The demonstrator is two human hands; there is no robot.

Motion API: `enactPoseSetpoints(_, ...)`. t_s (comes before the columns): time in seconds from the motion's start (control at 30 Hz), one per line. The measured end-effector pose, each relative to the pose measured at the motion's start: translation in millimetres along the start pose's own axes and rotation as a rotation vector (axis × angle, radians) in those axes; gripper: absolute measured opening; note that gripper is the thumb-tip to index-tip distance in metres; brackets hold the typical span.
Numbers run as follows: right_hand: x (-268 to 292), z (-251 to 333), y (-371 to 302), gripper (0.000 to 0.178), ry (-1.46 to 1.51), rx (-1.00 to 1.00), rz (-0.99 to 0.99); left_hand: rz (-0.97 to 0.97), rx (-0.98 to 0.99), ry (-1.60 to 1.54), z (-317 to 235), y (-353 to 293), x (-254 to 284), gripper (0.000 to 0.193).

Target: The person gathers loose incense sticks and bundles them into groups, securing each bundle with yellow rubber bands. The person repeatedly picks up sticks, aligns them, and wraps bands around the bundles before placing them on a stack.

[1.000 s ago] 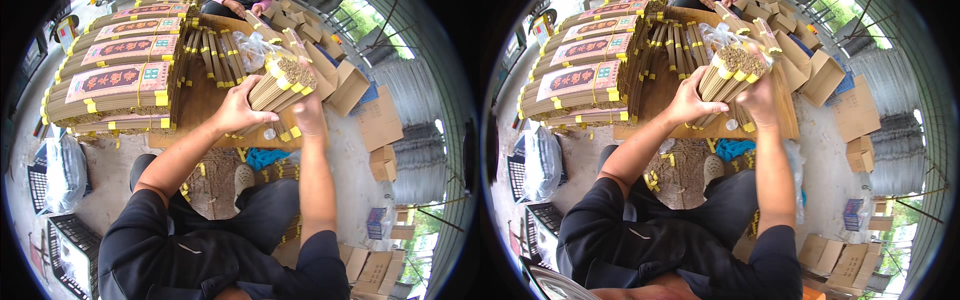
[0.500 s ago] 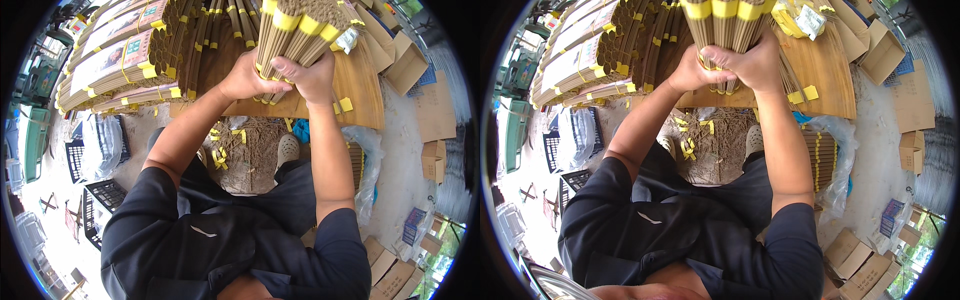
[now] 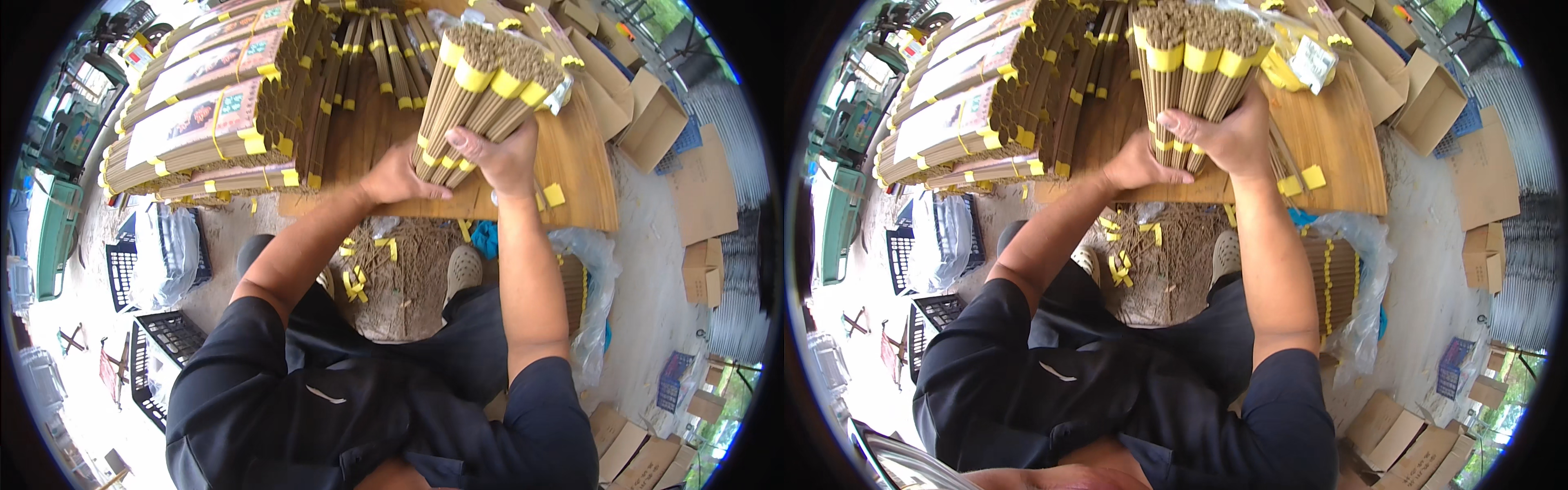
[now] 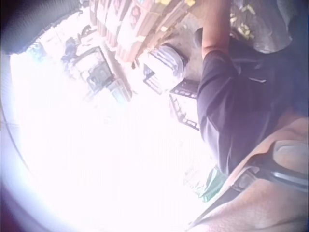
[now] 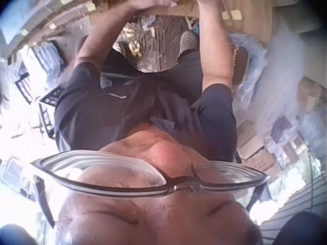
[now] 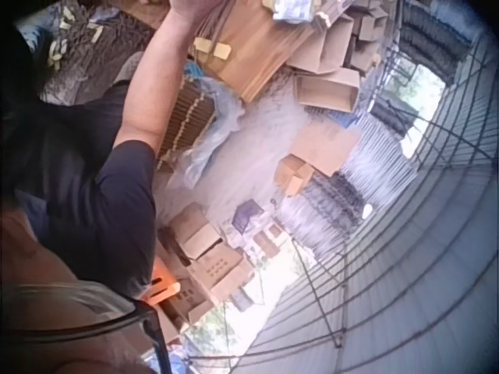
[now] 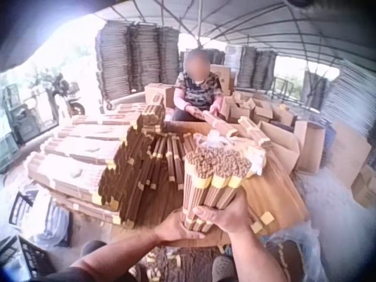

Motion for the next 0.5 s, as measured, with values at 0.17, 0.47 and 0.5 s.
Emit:
enactPoseSetpoints(0.17,4.2,-3.2,-2.5,0.062,0.002,-0.041,0.012,0.052,0.066,-0.067,-3.0,-0.4,0.2,0.109)
enactPoseSetpoints(0.47,-7.4,7.2,-2.7,0.073,-0.033,-0.069,0.037,-0.238,-0.376,0.006,-59.0,28.7,7.9,0.111)
enactPoseSetpoints(0.5,-13.3,9.8,-2.8,0.076,-0.005,-0.033,0.024,-0.241,-0.416,0.043,-70.5,27.9,7.3,0.100)
Point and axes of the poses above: each hand's wrist, its own y-axis towards the middle knuckle, its own x-axis out of the back of the hand, z = x × y, the point moved 1 cm from there along y, towards the middle knuckle, and after that the axes turned 13 degrees about -x, right-handed, at the moved point
